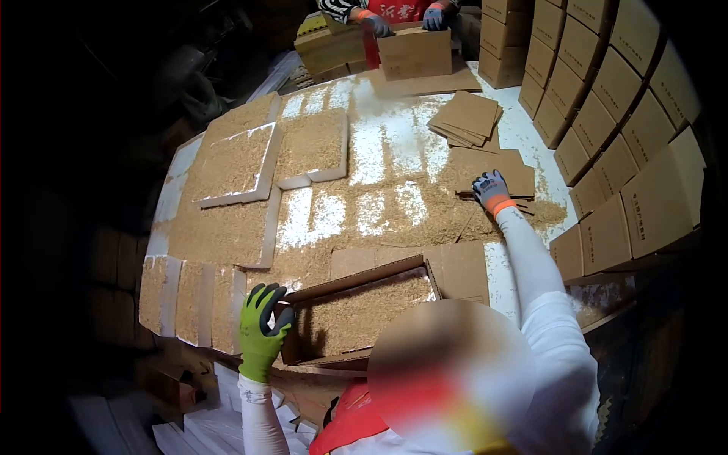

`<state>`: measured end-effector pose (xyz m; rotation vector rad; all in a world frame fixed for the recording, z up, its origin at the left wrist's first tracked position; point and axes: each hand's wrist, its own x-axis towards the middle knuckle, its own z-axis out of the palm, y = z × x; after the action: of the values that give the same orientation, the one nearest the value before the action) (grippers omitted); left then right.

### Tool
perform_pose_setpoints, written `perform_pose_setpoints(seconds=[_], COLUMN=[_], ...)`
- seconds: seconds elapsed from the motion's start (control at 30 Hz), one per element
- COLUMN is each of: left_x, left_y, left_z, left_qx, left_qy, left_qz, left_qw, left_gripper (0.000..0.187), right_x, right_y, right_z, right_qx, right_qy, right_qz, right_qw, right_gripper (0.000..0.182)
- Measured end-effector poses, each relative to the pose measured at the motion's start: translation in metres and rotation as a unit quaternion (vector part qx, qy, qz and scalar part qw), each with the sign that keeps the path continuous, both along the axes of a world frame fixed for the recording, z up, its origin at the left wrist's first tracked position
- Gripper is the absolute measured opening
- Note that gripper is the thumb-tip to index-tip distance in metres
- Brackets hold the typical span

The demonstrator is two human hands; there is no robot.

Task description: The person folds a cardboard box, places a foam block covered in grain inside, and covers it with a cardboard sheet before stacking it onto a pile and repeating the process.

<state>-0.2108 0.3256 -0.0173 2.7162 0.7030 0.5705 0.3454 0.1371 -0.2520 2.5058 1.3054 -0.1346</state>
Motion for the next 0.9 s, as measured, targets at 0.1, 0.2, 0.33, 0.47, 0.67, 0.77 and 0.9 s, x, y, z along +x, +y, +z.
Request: perform_pose_setpoints(seconds=[0.1, 0.2, 0.33, 0.47, 0.67, 0.77, 0.9], left_x=[-0.010, -0.012, 0.037, 0.097, 0.020, -0.009, -0.023], left_y=[0.007, 0.005, 0.003, 0.010, 0.054, 0.046, 0.039], left_z=[0.004, 0.011, 0.032, 0.022, -0.011, -0.012, 0.013], left_qx=[-0.051, -0.067, 0.002, -0.161, -0.495, -0.441, -0.434], left_qy=[-0.021, -0.060, -0.157, -0.208, -0.309, -0.312, -0.338], left_qz=[0.013, 0.036, -0.026, -0.057, -0.136, -0.117, -0.120], left_qw=[0.998, 0.995, 0.987, 0.963, 0.801, 0.833, 0.827], left_gripper=[0.037, 0.036, 0.052, 0.064, 0.036, 0.030, 0.026], right_x=[-0.012, -0.030, -0.126, -0.223, -0.220, -0.234, -0.247], right_y=[0.014, 0.052, 0.097, 0.115, 0.049, 0.015, -0.003], right_z=[0.029, 0.064, 0.197, 0.276, 0.330, 0.329, 0.334], right_qx=[0.203, 0.336, 0.378, 0.385, 0.286, 0.376, 0.429], right_qy=[0.108, 0.172, 0.144, 0.115, 0.184, 0.334, 0.323], right_qz=[0.034, 0.071, 0.251, 0.460, 0.333, 0.229, 0.219], right_qw=[0.973, 0.923, 0.879, 0.792, 0.879, 0.833, 0.815], right_gripper=[0.027, 0.030, 0.028, 0.044, 0.042, 0.032, 0.027])
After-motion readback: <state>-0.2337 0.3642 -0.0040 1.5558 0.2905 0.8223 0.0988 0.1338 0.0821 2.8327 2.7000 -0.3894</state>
